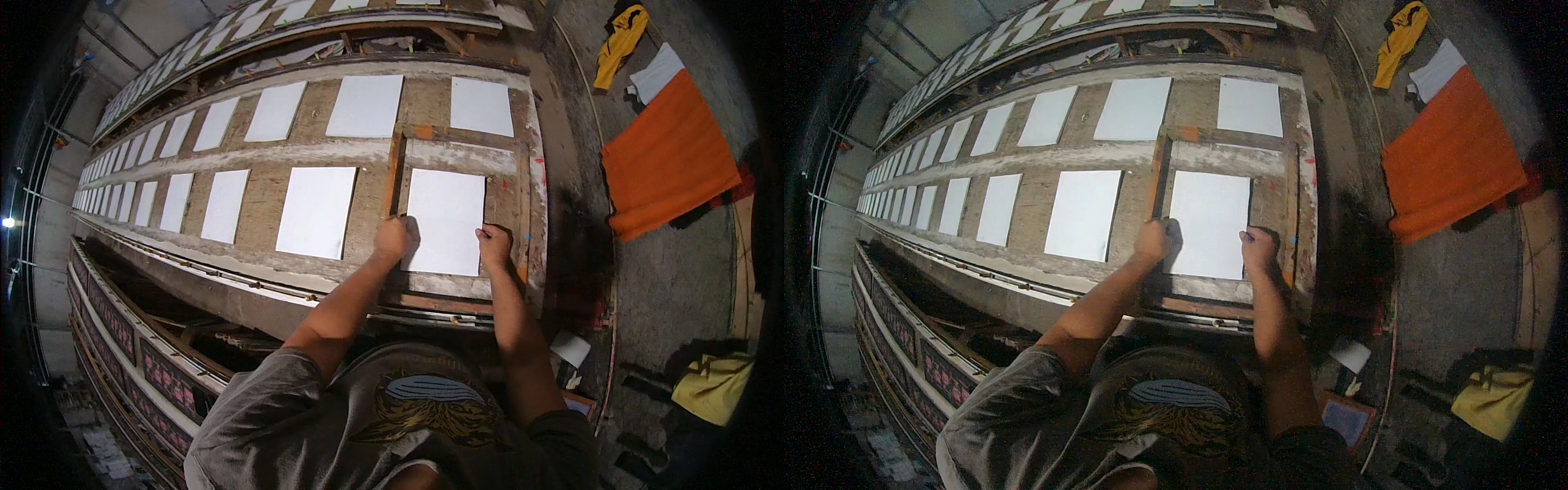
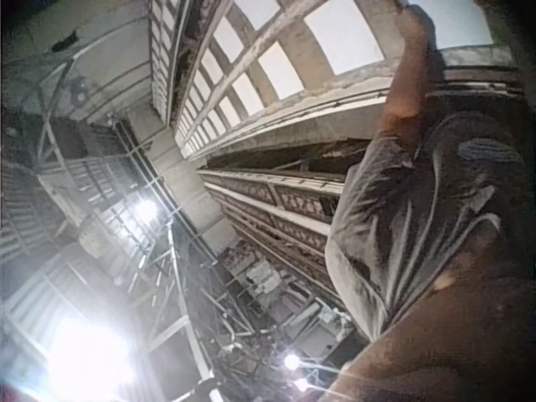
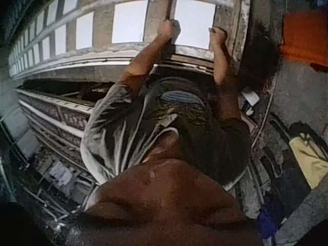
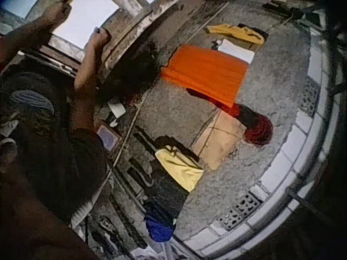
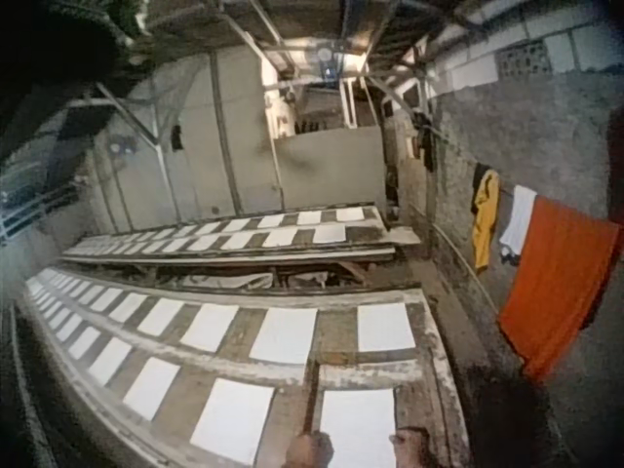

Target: The person repeatedly picks up white rectangular sheets of paper and places them into wooden frames on a workbench. They smooth the paper with their hands to ensure it is flat within the frame before moving to the next sheet. The process is repeated continuously throughout the clip.

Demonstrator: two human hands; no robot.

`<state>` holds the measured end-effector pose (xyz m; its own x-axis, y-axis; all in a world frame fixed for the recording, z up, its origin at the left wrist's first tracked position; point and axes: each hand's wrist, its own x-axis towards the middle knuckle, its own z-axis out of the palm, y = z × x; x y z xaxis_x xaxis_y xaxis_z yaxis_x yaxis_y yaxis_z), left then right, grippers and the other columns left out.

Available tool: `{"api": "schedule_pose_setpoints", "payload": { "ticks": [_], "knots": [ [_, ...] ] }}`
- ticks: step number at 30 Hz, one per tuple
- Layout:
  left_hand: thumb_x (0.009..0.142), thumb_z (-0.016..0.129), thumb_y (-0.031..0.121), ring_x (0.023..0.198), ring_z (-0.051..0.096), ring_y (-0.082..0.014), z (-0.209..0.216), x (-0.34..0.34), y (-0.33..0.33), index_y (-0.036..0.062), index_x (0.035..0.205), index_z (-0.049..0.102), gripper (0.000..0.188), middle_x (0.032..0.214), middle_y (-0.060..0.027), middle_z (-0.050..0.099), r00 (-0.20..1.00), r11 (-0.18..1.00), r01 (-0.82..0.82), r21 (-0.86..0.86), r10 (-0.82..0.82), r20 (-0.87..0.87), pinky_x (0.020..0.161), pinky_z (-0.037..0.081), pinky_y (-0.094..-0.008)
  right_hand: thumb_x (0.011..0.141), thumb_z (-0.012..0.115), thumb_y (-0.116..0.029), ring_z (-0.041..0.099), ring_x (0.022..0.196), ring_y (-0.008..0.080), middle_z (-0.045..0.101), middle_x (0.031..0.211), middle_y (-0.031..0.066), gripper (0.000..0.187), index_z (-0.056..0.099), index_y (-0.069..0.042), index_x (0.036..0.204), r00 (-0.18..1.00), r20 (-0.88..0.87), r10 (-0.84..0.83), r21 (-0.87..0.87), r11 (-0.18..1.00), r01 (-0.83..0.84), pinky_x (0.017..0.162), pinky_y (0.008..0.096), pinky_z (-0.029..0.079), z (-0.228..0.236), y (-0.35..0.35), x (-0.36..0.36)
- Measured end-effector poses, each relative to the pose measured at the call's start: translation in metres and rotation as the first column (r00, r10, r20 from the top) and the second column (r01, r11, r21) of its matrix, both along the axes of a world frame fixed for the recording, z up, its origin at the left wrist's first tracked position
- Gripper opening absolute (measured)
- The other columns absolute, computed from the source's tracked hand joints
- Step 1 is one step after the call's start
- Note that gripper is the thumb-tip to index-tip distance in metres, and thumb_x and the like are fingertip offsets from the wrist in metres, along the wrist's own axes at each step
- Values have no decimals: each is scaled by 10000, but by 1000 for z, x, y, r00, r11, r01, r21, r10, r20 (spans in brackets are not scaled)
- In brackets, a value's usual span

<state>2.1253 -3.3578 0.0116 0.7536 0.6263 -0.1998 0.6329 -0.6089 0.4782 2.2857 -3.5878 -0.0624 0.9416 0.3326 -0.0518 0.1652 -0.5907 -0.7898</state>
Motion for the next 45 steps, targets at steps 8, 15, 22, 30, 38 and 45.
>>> {"api": "schedule_pose_setpoints", "payload": {
  "ticks": [8,15,22,30,38,45],
  "knots": [
    [862,622,148,929,713,-429,-17,1,7,13,976,745,214,987,-253,717,998,996,63,57,-64,21,823,588,-504,819,815,-172,748,907,322,765,964,187,263,772,-13,1023,1000,-11,-28,-30,999,28,823,392,563,5,4,-3],
    [858,618,130,854,724,-425,4,0,-3,33,969,760,205,899,-249,726,998,997,19,79,-24,57,784,595,-505,810,825,-113,748,875,287,765,940,183,231,765,8,998,998,-11,-61,15,998,61,798,375,564,0,6,-7],
    [849,624,103,883,722,-428,-4,-2,-2,-2,938,751,187,945,-266,721,997,996,20,87,-26,68,797,595,-499,817,830,-136,744,864,296,765,938,175,235,766,-1,999,996,-14,-90,3,996,90,787,383,562,-1,8,-11],
    [848,636,91,920,722,-427,2,-1,-5,7,998,745,204,979,-256,726,1000,998,-3,70,4,-9,816,594,-497,802,846,-190,742,857,325,759,920,184,260,777,-29,995,999,19,-42,-35,999,42,763,406,556,6,7,-12],
    [840,636,94,906,723,-419,-22,-4,1,-32,987,712,208,1003,-266,710,996,987,89,137,-90,0,808,595,-498,780,841,-181,715,832,399,721,837,225,259,772,-11,963,991,137,4,-172,985,20,743,470,552,13,14,-13],
    [880,639,172,1180,610,-465,41,9,-33,-9,1257,590,421,1256,-266,628,965,954,239,182,-254,64,961,538,-532,803,824,-182,687,921,413,705,969,232,288,740,20,989,989,125,73,-380,925,-20,794,484,544,72,17,-17]
  ]
}}
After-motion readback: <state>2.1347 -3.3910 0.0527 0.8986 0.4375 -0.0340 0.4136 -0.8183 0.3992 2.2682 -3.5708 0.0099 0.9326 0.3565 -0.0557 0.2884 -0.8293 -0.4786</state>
